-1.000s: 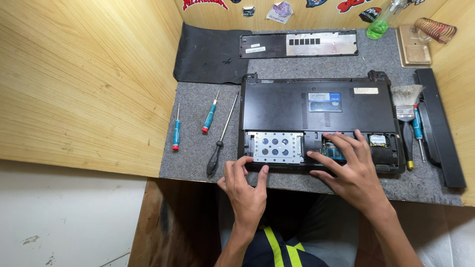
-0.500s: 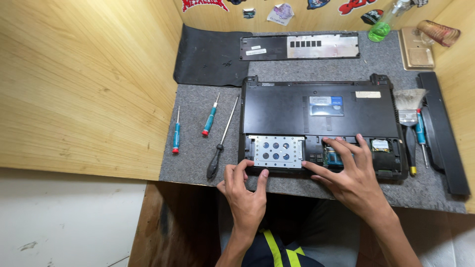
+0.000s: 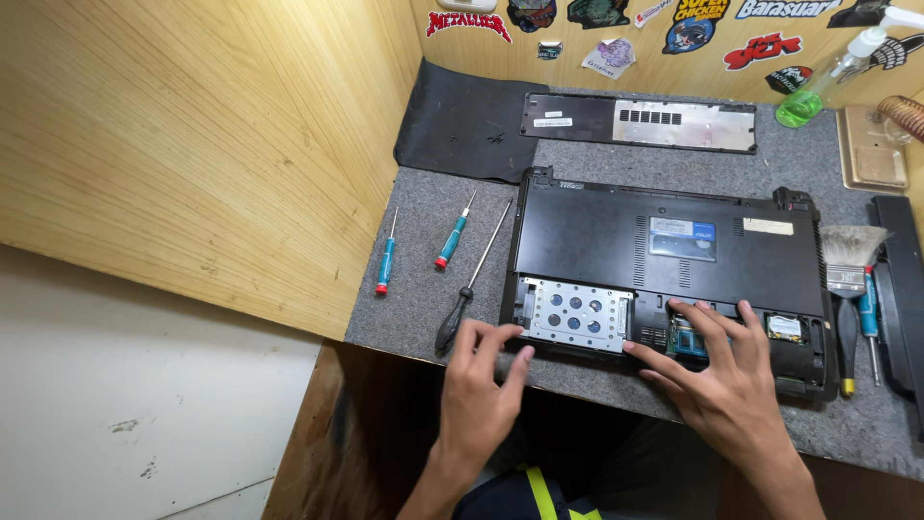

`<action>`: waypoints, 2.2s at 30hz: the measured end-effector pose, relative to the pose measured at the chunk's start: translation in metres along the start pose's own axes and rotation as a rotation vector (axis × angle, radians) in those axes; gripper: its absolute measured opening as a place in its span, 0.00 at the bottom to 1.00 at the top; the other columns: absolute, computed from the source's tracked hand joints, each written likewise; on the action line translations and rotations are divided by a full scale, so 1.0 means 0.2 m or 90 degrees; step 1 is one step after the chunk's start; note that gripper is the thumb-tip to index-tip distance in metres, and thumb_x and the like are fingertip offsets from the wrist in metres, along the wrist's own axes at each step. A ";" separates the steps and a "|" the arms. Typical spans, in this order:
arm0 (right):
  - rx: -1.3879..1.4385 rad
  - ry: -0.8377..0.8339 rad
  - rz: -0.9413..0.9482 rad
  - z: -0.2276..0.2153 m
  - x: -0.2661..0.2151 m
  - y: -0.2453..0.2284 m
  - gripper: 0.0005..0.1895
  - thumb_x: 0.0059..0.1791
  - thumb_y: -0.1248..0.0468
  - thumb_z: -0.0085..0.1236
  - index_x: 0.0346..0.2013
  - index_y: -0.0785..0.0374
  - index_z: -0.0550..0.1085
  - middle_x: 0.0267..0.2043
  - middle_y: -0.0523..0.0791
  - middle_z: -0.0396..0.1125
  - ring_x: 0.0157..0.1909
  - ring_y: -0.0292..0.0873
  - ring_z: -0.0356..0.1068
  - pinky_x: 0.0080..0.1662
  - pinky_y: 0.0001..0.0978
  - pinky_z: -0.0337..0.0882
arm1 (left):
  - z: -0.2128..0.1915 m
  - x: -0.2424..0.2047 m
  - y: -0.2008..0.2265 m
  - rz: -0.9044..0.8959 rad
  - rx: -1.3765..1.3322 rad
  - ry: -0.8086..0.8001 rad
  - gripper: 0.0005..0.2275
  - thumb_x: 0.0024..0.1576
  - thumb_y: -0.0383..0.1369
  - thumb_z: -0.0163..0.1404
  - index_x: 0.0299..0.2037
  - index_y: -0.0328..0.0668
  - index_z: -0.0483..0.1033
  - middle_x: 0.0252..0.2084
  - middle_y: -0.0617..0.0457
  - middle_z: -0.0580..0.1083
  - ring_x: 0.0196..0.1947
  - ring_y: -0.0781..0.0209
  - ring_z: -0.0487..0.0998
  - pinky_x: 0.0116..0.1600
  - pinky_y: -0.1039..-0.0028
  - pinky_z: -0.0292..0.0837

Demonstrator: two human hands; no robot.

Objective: The person removes a hard drive from a laptop using a screwdriver, then places it back into the drive bay and secures it with screws. The person also handles a metal bracket and RAM module during the process.

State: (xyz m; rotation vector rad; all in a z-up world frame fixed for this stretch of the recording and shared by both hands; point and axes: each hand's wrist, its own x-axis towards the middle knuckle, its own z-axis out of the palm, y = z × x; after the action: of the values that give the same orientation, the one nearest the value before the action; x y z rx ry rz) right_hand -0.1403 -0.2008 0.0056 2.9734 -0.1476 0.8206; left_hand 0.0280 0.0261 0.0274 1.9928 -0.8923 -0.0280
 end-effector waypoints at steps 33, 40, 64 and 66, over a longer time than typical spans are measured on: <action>-0.020 0.013 0.044 0.00 -0.01 -0.01 0.25 0.44 0.46 0.57 0.57 0.28 0.71 0.67 0.46 0.63 0.67 0.52 0.63 0.70 0.59 0.61 | -0.10 0.67 -0.47 -0.088 0.175 0.044 0.08 0.62 0.35 0.50 0.45 0.39 0.74 0.44 0.52 0.70 0.41 0.59 0.75 0.43 0.69 0.76; -0.034 0.014 0.039 0.01 -0.01 -0.01 0.26 0.43 0.45 0.58 0.57 0.28 0.71 0.68 0.46 0.63 0.68 0.52 0.62 0.71 0.60 0.63 | -0.10 0.72 -0.50 -0.057 0.158 0.112 0.06 0.62 0.33 0.51 0.42 0.38 0.72 0.41 0.52 0.70 0.36 0.57 0.75 0.36 0.66 0.74; 0.283 -0.244 0.019 0.96 1.83 -0.05 0.10 0.49 0.72 0.60 0.45 0.68 0.79 0.40 0.52 0.73 0.46 0.56 0.75 0.46 0.43 0.76 | -0.14 0.71 -0.48 0.027 -0.085 0.325 0.05 0.60 0.32 0.52 0.40 0.39 0.73 0.31 0.50 0.70 0.30 0.53 0.79 0.26 0.72 0.76; 0.230 -0.300 0.035 1.03 1.87 -0.09 0.10 0.48 0.65 0.62 0.43 0.61 0.79 0.43 0.46 0.72 0.48 0.54 0.75 0.49 0.47 0.77 | -0.14 0.72 -0.48 0.016 -0.099 0.317 0.05 0.60 0.31 0.52 0.40 0.38 0.74 0.31 0.49 0.71 0.30 0.53 0.79 0.27 0.71 0.76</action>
State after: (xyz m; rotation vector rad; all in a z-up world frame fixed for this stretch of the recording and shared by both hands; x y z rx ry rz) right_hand 0.2861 -0.2287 0.0200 3.4660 -0.1079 0.1383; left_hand 0.1984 -0.0093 0.0168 1.7299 -0.5719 0.3861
